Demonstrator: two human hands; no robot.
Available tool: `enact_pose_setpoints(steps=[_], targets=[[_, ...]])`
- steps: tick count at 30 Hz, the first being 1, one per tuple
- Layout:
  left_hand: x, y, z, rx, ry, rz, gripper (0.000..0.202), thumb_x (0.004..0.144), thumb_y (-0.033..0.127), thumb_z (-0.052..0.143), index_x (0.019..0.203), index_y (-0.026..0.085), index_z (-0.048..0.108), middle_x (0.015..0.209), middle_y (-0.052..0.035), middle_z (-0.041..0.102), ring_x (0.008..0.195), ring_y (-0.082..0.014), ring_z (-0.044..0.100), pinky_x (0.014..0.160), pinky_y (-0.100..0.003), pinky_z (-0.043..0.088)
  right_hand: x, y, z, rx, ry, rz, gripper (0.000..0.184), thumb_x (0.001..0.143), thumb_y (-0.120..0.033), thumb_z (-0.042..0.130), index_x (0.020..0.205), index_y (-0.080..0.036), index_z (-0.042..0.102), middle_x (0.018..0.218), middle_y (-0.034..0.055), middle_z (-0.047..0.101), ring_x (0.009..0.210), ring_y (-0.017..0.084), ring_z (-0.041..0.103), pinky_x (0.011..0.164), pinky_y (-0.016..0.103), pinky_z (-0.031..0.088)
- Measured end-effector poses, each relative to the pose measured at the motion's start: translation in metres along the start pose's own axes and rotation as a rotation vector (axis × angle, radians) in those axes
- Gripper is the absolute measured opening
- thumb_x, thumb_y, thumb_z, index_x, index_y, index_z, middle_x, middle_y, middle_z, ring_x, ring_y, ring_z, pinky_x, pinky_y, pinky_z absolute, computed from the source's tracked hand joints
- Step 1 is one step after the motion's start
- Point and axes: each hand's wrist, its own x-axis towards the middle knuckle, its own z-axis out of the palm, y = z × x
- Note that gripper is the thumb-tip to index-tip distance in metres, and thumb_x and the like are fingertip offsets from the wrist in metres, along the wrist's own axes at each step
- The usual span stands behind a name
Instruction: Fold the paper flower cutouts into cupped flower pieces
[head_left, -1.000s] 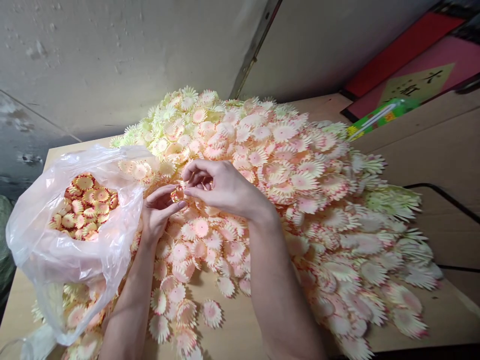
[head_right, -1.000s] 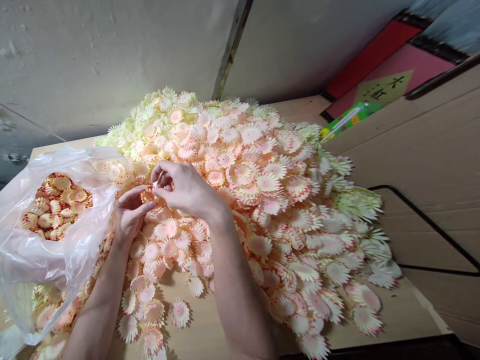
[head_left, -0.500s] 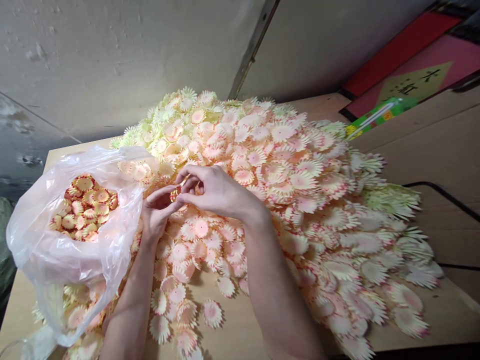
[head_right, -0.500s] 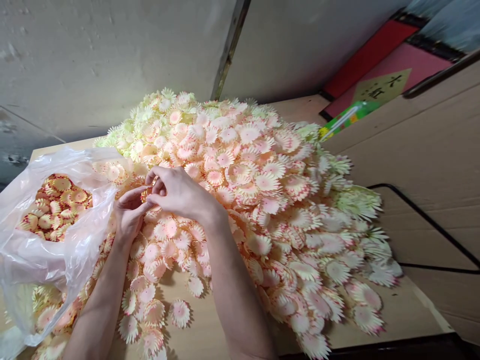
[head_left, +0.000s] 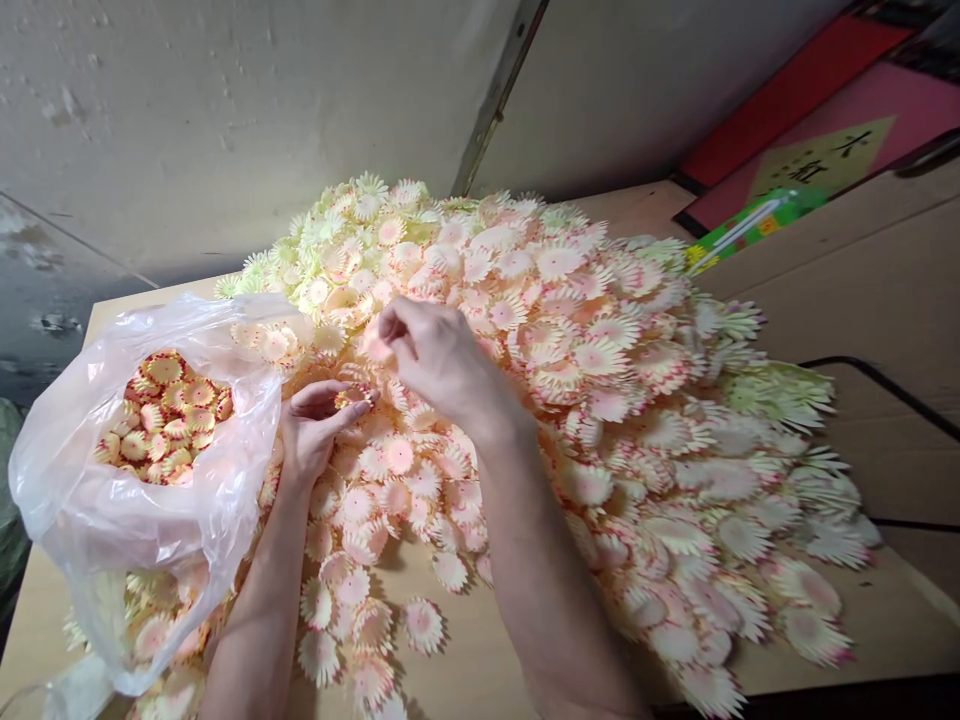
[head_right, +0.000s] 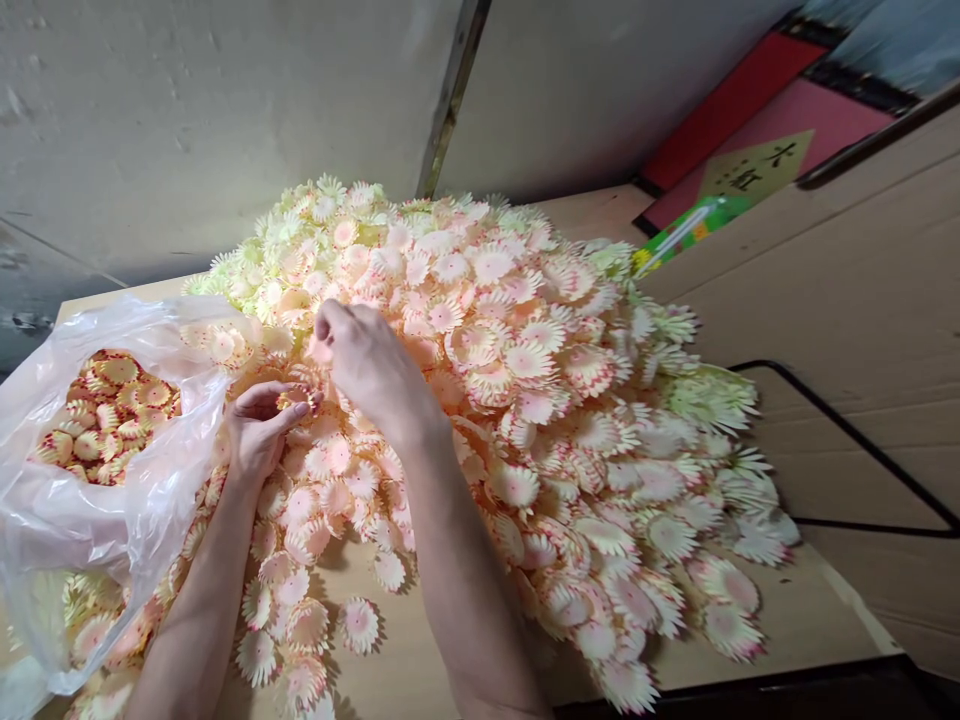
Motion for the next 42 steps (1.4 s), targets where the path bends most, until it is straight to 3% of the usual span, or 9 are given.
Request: enact_pose_setpoints(steps=[6, 13, 19, 21, 24, 28, 32, 37, 42], targets=[[0.003, 0.000, 0.001, -0.031, 0.040, 0.007, 0.042, 0.046, 0.025, 0.096, 0.083, 0.021, 0.077, 0.079, -0.0011, 0.079, 0.068, -0.0163, 0.074, 0.064, -0.026, 0.060, -0.001, 0.011, -0.016, 0.010, 0.348, 0.019, 0.013, 0.082, -0.011, 0.063, 0.082, -0.021, 0.054, 0.075, -0.0010, 0.063, 0.064, 0.012, 0.057, 0.066, 0.027, 0.047], [0.005, -0.003, -0.002, -0.075, 0.032, 0.031, 0.041, 0.053, 0.026, 0.095, 0.090, 0.023, 0.077, 0.081, 0.0003, 0.078, 0.069, -0.0127, 0.072, 0.065, -0.023, 0.058, -0.001, 0.013, -0.007, -0.025, 0.343, -0.013, 0.010, 0.091, -0.025, 0.064, 0.091, -0.021, 0.055, 0.074, -0.0015, 0.061, 0.064, 0.013, 0.057, 0.068, 0.029, 0.048], [0.006, -0.001, 0.001, -0.089, 0.022, 0.023, 0.043, 0.052, 0.029, 0.095, 0.090, 0.021, 0.075, 0.078, -0.0003, 0.076, 0.067, -0.0128, 0.071, 0.065, -0.024, 0.058, -0.003, 0.003, -0.022, -0.068, 0.372, -0.064, 0.030, 0.094, -0.051, 0.060, 0.086, -0.021, 0.058, 0.089, 0.0047, 0.066, 0.081, 0.018, 0.060, 0.077, 0.033, 0.050], [0.006, 0.000, 0.001, -0.100, 0.025, 0.016, 0.045, 0.051, 0.030, 0.095, 0.090, 0.021, 0.075, 0.078, -0.0002, 0.076, 0.067, -0.0121, 0.070, 0.065, -0.024, 0.058, -0.013, -0.016, -0.034, 0.012, 0.283, -0.085, 0.028, 0.097, -0.046, 0.056, 0.085, -0.020, 0.060, 0.083, 0.0033, 0.066, 0.074, 0.016, 0.060, 0.072, 0.031, 0.050], [0.006, 0.000, 0.001, -0.090, 0.025, 0.024, 0.045, 0.050, 0.031, 0.095, 0.089, 0.020, 0.075, 0.077, 0.0007, 0.075, 0.067, -0.0104, 0.068, 0.066, -0.022, 0.057, -0.047, -0.054, -0.043, 0.098, -0.074, -0.176, 0.021, 0.096, -0.038, 0.061, 0.089, -0.018, 0.063, 0.084, 0.0028, 0.068, 0.076, 0.015, 0.063, 0.074, 0.030, 0.051], [0.007, -0.002, -0.001, -0.090, 0.009, 0.018, 0.045, 0.052, 0.031, 0.095, 0.091, 0.021, 0.075, 0.078, 0.0019, 0.074, 0.070, -0.0108, 0.068, 0.069, -0.023, 0.057, -0.126, -0.090, -0.022, -0.018, -0.602, -0.312, 0.039, 0.078, -0.044, 0.079, 0.104, -0.020, 0.063, 0.113, 0.0104, 0.067, 0.098, 0.027, 0.065, 0.076, 0.037, 0.055], [0.007, -0.004, -0.002, -0.101, 0.002, 0.006, 0.047, 0.051, 0.032, 0.095, 0.092, 0.021, 0.074, 0.079, 0.0005, 0.075, 0.073, -0.0139, 0.071, 0.071, -0.027, 0.058, -0.194, -0.093, 0.018, -0.149, -0.643, -0.249, 0.080, 0.066, -0.030, 0.088, 0.136, -0.026, 0.050, 0.145, 0.0185, 0.051, 0.124, 0.038, 0.058, 0.094, 0.048, 0.055], [0.008, -0.004, -0.003, -0.124, 0.000, 0.012, 0.047, 0.051, 0.029, 0.095, 0.092, 0.020, 0.073, 0.081, 0.0002, 0.075, 0.077, -0.0147, 0.072, 0.074, -0.028, 0.058, -0.197, -0.083, 0.034, -0.147, -0.648, -0.137, 0.039, 0.082, 0.002, 0.054, 0.109, -0.025, 0.062, 0.126, 0.0095, 0.064, 0.096, 0.024, 0.071, 0.079, 0.036, 0.059], [0.008, -0.002, -0.003, -0.153, 0.010, 0.001, 0.047, 0.051, 0.029, 0.094, 0.091, 0.019, 0.073, 0.083, -0.0007, 0.076, 0.074, -0.0149, 0.071, 0.072, -0.029, 0.059, -0.171, -0.077, 0.014, -0.078, -0.610, -0.085, 0.042, 0.079, 0.006, 0.045, 0.102, -0.021, 0.067, 0.117, 0.0088, 0.066, 0.090, 0.022, 0.071, 0.076, 0.034, 0.059]])
